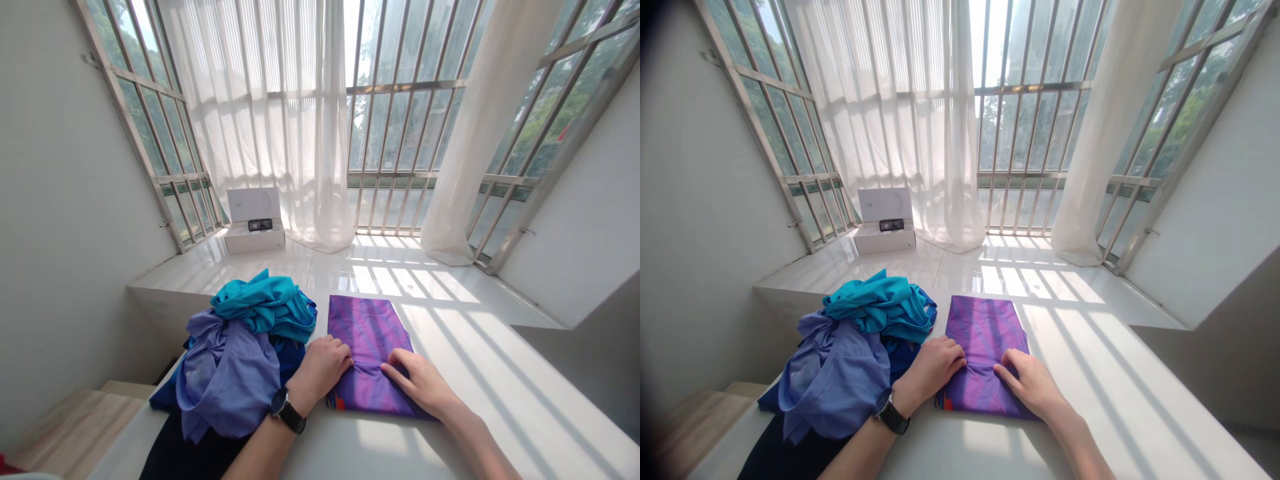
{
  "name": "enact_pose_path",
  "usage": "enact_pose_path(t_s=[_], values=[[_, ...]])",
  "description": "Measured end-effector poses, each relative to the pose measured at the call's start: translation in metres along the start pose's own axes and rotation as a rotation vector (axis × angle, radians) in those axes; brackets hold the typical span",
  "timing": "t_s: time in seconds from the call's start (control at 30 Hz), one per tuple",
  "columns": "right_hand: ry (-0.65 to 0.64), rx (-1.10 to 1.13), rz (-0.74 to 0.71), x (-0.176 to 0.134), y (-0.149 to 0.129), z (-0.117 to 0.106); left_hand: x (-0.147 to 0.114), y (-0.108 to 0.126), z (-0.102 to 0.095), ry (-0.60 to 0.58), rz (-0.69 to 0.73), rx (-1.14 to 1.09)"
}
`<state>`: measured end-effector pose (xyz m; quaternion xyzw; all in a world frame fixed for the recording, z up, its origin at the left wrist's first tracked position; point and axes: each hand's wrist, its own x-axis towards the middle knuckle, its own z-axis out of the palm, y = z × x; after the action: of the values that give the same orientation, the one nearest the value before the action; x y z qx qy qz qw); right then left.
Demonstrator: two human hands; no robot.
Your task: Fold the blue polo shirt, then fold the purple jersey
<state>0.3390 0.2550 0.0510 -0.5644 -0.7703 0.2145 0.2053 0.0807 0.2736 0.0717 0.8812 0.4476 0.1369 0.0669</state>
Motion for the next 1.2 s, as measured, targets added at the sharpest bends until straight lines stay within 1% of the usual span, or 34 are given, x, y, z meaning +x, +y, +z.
enact_pose_path(t_s=[0.23,0.43,0.67,0.87,1.07,1.2], values=[[0.022,0.007,0.02,0.001,0.001,0.0,-0.001,-0.001,-0.002,-0.024,-0.032,0.03],[-0.022,-0.011,0.046,0.003,0.004,0.002,-0.002,0.001,-0.007,-0.047,-0.04,0.066],[-0.034,-0.018,0.055,0.002,0.004,0.003,-0.003,0.008,-0.011,-0.068,-0.062,0.099],[-0.023,-0.034,0.052,0.002,0.006,0.003,-0.002,0.007,-0.01,-0.085,-0.076,0.067],[-0.009,-0.054,0.052,0.001,0.005,0.002,-0.002,0.004,-0.006,-0.072,-0.106,0.042],[-0.014,-0.063,0.059,0.001,0.006,-0.001,-0.003,0.003,-0.006,-0.066,-0.097,0.049]])
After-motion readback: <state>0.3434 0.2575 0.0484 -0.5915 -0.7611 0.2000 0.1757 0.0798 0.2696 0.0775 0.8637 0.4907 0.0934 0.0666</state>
